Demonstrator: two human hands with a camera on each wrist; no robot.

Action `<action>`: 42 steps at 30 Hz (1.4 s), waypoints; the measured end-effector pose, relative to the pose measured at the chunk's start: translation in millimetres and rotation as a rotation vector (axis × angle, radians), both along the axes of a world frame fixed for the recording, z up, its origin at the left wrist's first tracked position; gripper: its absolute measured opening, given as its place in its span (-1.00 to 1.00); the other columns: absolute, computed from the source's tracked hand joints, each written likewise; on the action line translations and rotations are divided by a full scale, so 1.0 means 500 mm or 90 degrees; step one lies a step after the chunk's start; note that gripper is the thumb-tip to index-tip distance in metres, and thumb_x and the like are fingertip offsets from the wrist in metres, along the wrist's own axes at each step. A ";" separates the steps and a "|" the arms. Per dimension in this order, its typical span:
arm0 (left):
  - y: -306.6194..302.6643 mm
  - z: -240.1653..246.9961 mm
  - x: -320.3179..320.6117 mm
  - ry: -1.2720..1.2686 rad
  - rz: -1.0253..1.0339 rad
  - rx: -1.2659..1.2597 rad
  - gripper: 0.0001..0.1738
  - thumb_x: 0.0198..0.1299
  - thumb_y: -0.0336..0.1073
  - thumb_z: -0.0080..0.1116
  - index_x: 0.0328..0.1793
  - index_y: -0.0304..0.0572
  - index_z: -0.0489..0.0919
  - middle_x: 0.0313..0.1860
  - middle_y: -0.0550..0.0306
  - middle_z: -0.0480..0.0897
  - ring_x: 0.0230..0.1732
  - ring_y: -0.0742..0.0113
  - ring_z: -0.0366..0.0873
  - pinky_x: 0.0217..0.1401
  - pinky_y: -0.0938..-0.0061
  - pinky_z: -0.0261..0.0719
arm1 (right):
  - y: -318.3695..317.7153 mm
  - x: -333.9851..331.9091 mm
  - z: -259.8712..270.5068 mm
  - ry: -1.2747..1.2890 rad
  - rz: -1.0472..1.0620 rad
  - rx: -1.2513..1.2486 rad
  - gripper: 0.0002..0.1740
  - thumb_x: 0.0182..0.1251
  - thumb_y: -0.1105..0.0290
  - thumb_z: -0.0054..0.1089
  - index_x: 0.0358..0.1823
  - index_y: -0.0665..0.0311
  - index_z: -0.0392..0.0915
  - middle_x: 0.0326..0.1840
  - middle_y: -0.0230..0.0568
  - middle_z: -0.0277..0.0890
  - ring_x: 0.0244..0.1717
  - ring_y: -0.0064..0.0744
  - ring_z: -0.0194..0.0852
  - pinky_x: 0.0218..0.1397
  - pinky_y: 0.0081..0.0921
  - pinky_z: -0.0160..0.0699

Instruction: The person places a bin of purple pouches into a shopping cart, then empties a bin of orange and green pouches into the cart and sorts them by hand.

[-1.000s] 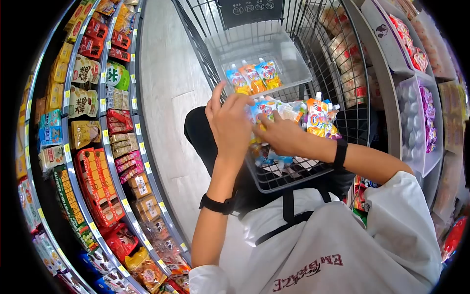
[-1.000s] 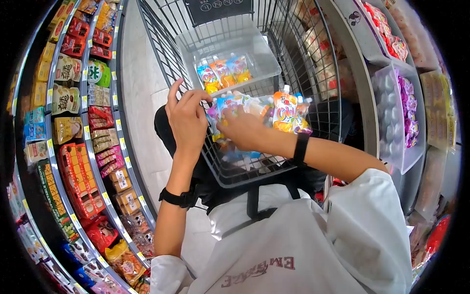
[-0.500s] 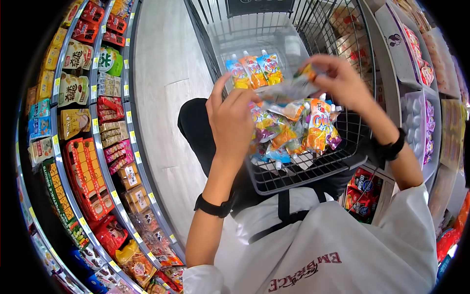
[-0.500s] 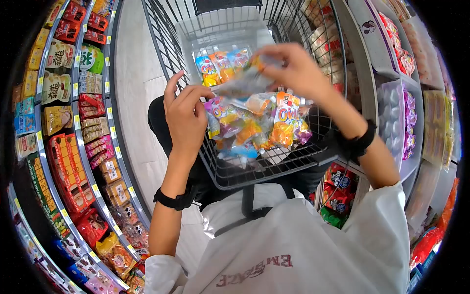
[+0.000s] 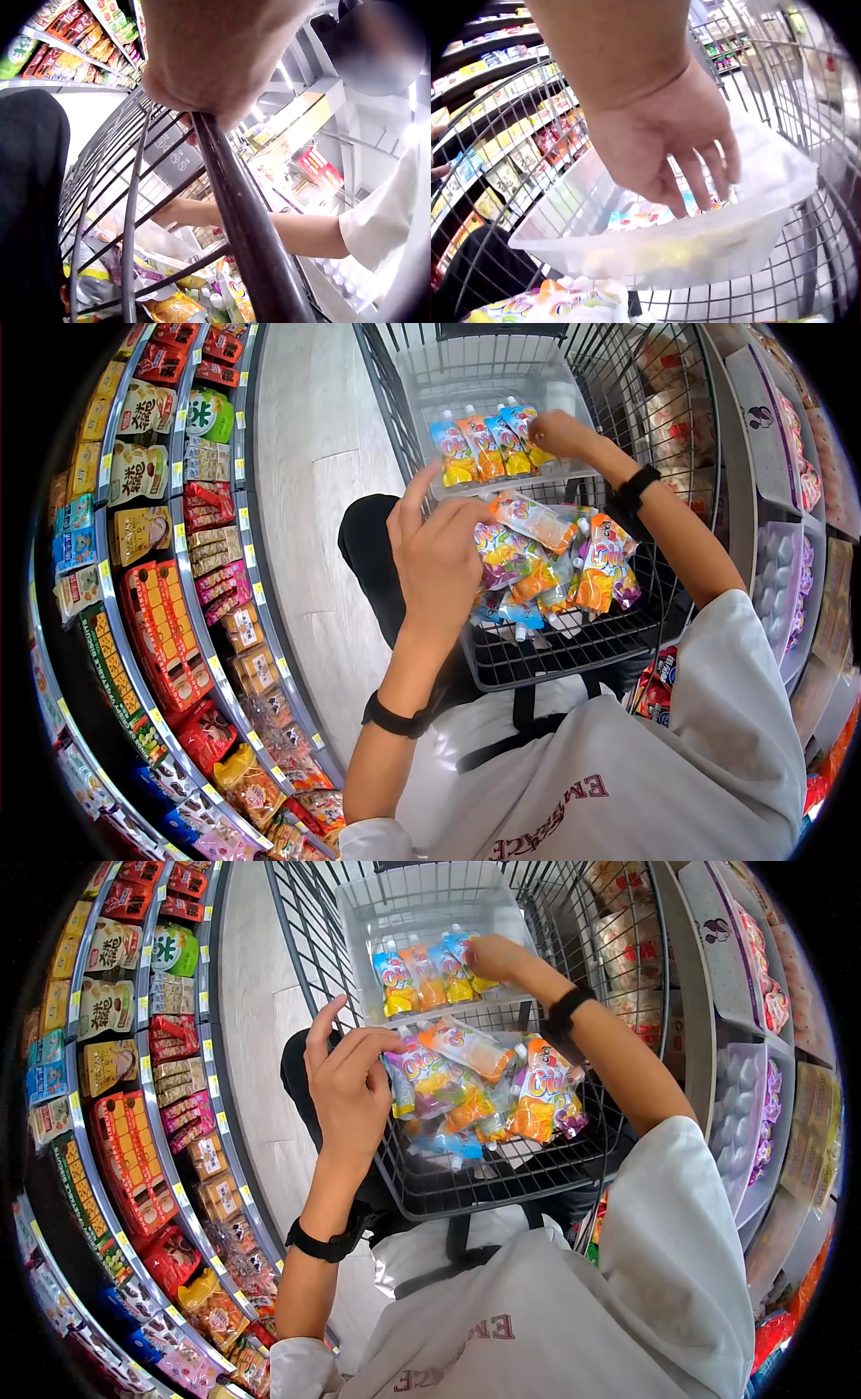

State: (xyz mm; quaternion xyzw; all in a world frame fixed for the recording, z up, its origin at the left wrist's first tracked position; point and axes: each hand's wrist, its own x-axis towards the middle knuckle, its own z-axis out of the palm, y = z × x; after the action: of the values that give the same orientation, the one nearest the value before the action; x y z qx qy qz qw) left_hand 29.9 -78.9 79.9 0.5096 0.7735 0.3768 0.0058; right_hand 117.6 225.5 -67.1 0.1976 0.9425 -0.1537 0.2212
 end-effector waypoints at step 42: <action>-0.002 -0.006 0.004 0.070 -0.005 0.024 -0.71 -0.06 -0.64 0.06 -0.34 -0.02 0.64 -0.26 0.32 0.69 0.36 0.03 0.35 0.22 0.17 0.27 | -0.266 0.107 0.205 -0.049 -0.020 -0.060 -0.55 0.09 0.22 0.37 -0.07 0.38 0.54 -0.07 0.18 0.60 0.00 -0.01 0.62 0.02 -0.10 0.58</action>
State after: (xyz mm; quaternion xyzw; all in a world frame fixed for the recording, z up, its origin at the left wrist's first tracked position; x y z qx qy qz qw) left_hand 32.0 -80.0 76.7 0.5327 0.7632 0.3628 -0.0451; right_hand 170.9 92.5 35.2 0.2077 0.9218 -0.1940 0.2638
